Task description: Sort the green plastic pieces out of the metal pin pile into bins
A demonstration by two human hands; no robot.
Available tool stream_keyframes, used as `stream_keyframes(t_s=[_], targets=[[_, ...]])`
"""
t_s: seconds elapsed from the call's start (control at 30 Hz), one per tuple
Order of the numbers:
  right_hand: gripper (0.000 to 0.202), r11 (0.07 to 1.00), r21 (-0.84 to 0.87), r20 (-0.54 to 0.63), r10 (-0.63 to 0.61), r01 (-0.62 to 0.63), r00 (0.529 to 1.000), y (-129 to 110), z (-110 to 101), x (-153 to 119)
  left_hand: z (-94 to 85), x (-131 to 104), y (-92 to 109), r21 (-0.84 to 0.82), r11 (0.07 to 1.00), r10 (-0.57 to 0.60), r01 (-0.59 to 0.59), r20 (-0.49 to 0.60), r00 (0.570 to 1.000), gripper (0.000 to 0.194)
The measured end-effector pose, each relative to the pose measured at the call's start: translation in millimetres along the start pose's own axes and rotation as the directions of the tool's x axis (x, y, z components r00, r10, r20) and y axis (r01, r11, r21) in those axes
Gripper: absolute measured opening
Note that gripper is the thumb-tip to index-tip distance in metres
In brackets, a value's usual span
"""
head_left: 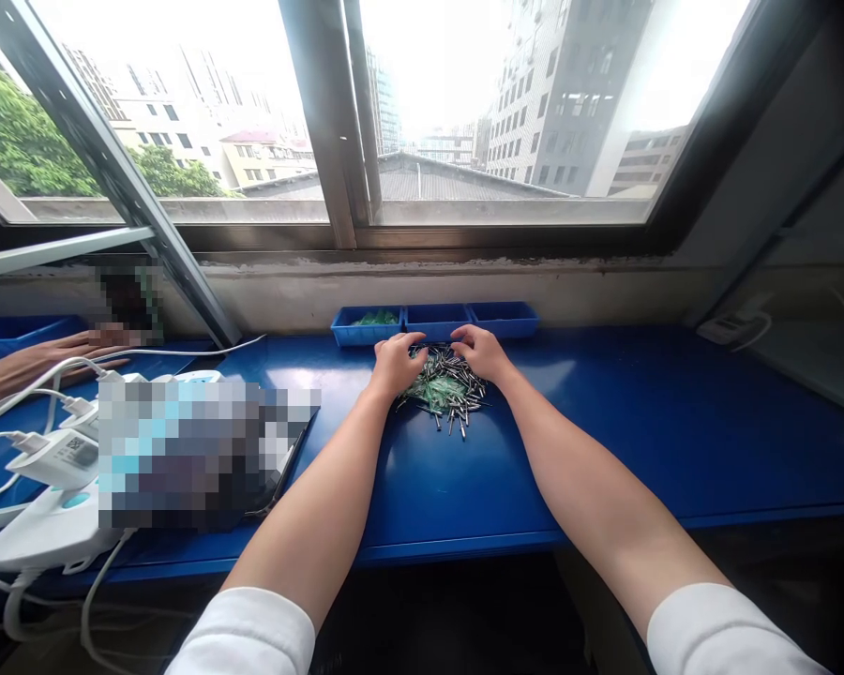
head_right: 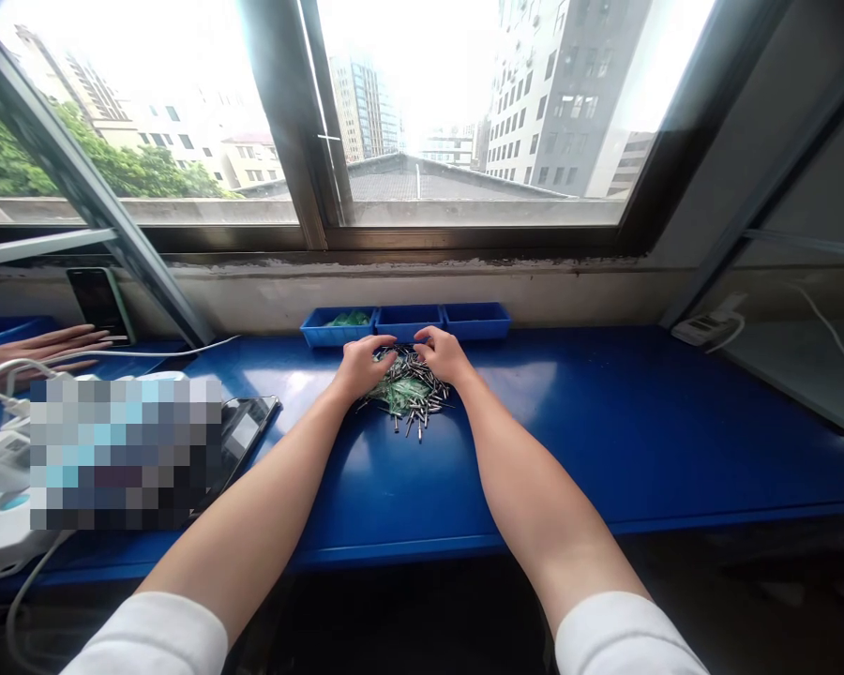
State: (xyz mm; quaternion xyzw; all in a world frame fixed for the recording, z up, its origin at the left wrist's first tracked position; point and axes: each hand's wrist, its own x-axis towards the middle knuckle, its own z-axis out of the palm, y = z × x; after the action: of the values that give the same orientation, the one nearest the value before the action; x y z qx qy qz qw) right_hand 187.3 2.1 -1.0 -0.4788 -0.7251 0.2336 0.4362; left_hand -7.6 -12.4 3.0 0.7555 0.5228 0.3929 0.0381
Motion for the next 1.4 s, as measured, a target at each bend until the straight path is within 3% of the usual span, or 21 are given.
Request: stream_keyframes(t_s=[0.13,0.33,0.57,0.83,0.9,1.0,1.17,1.27,1.4], targets=[[0.017,0.993,0.119,0.054,-0.026,0.02,0.998,-13,11,-4,1.0,-2,8,-0.049,0.992,0.12,-0.116,0.096,0.988,0.022],[0.013,0.986,0.161,-0.058,-0.023,0.032,0.998,-21,15,-8,-0.4,-2,9,-0.078,0.987,0.147,-0.138,0.113,0.983,0.017],[0.019,0.983,0.178,-0.055,-0.03,0.039,0.998,-22,16,-9,1.2,0,4,-0.022,0.994,0.108,-0.107,0.053,0.993,0.02],[0.019,0.984,0.169,-0.057,-0.041,0.051,0.998,-19,15,-8,2.0,-1,5,0.027,0.998,0.057,-0.06,0.093,0.994,0.02],[0.018,0.987,0.156,-0.098,-0.029,0.044,0.995,-20,12,-8,1.7,0,3,0.059,0.998,0.023,-0.026,0.048,0.999,0.021],[0.016,0.998,0.061,-0.207,0.001,0.012,0.978,-18,7,-7,-0.5,3,-2,0.113,0.985,-0.124,0.128,-0.042,0.991,0.024],[0.03,0.983,-0.162,-0.326,0.033,-0.09,0.945,-2,-3,-3,-4.9,6,-14,0.152,0.901,-0.404,0.405,-0.04,0.914,0.03],[0.047,0.95,-0.263,-0.341,0.071,-0.168,0.937,8,-7,0,-4.0,6,-18,0.158,0.881,-0.454,0.445,0.024,0.891,0.036],[0.059,0.905,-0.339,-0.352,0.133,-0.259,0.926,14,-7,3,-0.7,6,-21,0.171,0.894,-0.436,0.413,0.125,0.891,0.043]])
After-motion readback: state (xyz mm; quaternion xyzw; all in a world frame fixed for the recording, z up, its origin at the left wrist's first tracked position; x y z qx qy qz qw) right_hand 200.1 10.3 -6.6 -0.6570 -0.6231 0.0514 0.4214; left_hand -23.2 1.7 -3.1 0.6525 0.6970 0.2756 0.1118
